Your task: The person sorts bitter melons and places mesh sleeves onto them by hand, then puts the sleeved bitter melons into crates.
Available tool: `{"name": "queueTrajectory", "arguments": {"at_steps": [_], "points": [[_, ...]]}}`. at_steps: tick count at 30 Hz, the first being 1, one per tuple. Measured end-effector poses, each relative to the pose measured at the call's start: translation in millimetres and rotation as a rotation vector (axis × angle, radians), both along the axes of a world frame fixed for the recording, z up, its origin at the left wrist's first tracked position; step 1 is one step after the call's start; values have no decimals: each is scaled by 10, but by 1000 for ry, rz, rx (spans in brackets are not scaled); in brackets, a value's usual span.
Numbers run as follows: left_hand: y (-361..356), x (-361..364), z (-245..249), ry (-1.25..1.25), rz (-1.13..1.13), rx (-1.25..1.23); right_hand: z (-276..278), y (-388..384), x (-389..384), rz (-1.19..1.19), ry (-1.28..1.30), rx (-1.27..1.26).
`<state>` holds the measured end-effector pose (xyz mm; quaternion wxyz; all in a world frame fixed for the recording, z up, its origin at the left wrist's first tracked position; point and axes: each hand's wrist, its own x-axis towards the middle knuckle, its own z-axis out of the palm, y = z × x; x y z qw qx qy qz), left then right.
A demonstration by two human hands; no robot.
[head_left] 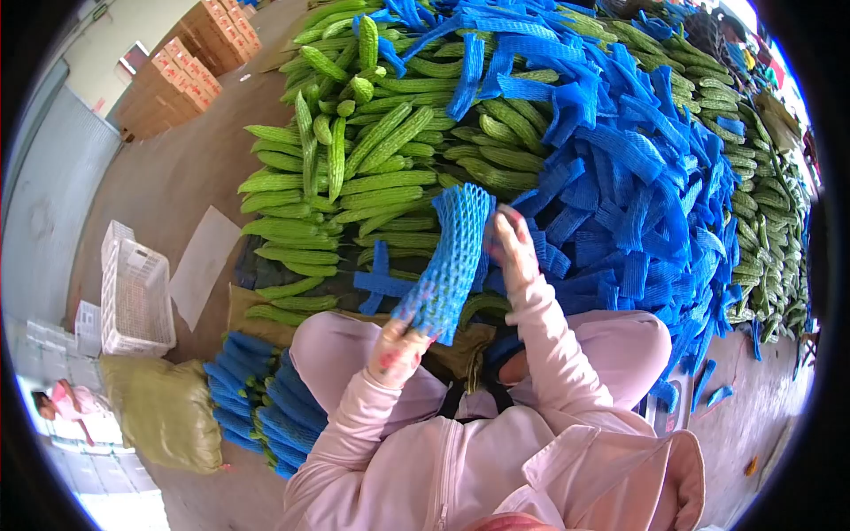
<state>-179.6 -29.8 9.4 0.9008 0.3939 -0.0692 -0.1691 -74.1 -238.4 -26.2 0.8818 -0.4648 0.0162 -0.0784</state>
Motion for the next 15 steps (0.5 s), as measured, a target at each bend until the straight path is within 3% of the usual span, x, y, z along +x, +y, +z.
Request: {"name": "queueTrajectory", "arguments": {"at_steps": [1,3,4,7,8,9,11,13,15], "points": [[9,-46,-136,-106,20,235,78,97,-174,125,106,345],[-13,-56,68,-384,-155,711,195,224,-457,429,76,427],[-97,-116,85,-131,-242,306,122,243,-514,390,149,397],[273,34,283,-65,-358,512,248,151,-622,377,221,221],[334,86,319,-94,-172,534,304,178,-656,343,203,83],[304,103,287,-83,-122,533,418,235,-702,332,215,-39],[155,73,145,-292,412,698,688,494,-812,268,-74,-397],[108,-133,459,-167,313,307,780,560,-850,568,-378,-560],[535,-255,370,80,207,93,1154,706,-995,711,-236,-236]]}}
